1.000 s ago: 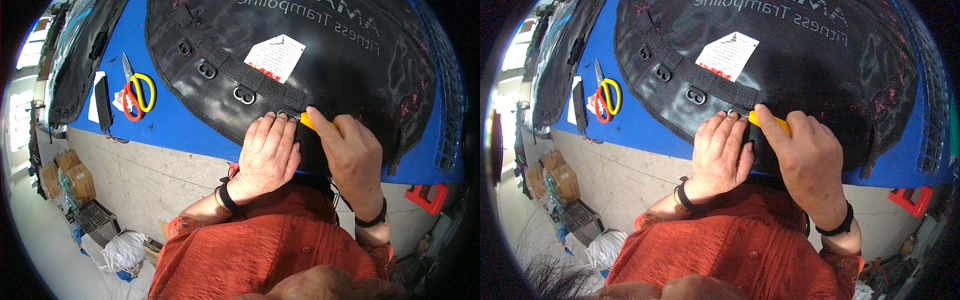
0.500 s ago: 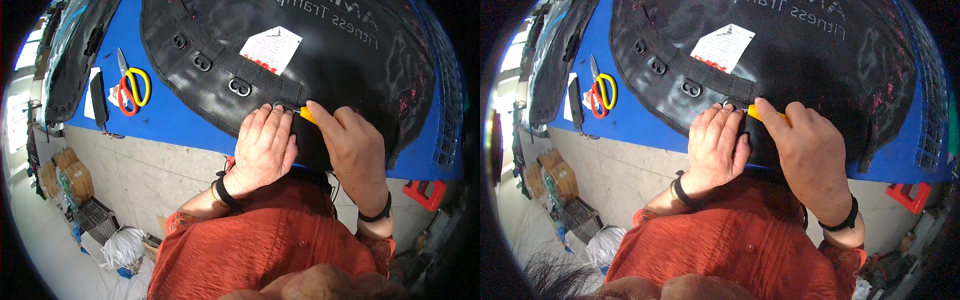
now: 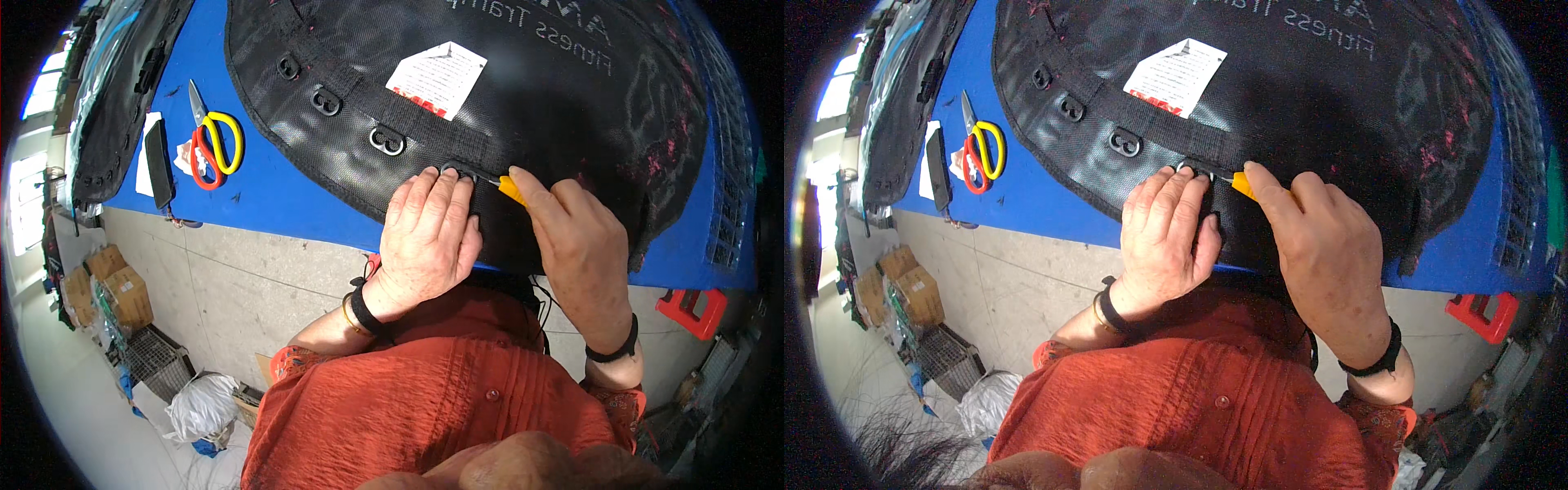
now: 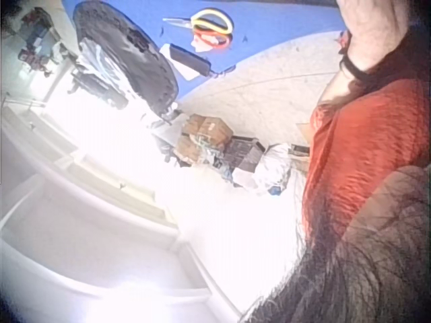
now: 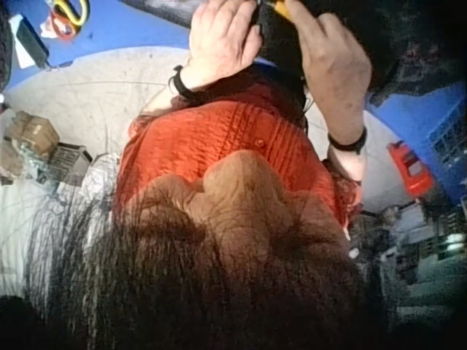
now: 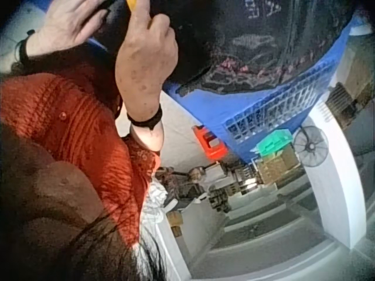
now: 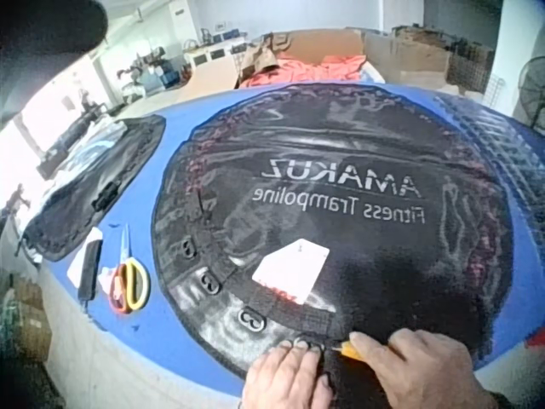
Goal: Trimming the edges and preparing the attachment loops of a fitness trampoline mat using a utility knife.
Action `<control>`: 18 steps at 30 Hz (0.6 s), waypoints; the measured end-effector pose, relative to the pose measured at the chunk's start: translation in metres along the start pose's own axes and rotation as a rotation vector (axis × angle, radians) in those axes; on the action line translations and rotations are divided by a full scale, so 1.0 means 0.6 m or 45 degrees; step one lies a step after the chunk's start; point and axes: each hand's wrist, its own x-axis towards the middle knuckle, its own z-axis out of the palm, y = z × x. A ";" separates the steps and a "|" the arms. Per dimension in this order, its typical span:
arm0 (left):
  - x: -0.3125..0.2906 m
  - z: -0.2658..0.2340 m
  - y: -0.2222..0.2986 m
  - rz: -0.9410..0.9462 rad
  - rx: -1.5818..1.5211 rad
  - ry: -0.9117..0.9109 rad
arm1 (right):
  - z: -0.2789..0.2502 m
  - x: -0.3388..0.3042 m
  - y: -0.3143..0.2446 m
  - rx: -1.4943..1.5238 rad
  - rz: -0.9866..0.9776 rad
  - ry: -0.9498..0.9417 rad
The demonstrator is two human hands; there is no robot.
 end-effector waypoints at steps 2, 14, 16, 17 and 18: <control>-0.001 0.001 0.000 0.003 -0.001 0.002 | 0.001 -0.003 0.001 0.002 0.015 0.005; 0.000 0.003 0.000 0.004 -0.001 0.008 | 0.009 -0.019 0.015 0.043 0.042 0.051; 0.002 0.003 -0.001 0.009 -0.008 0.006 | 0.009 -0.025 0.019 0.060 0.008 0.066; 0.001 0.002 -0.001 0.009 -0.007 0.007 | 0.010 -0.026 0.019 0.061 0.005 0.065; 0.001 0.002 -0.001 0.010 -0.007 0.007 | 0.011 -0.026 0.019 0.077 -0.002 0.105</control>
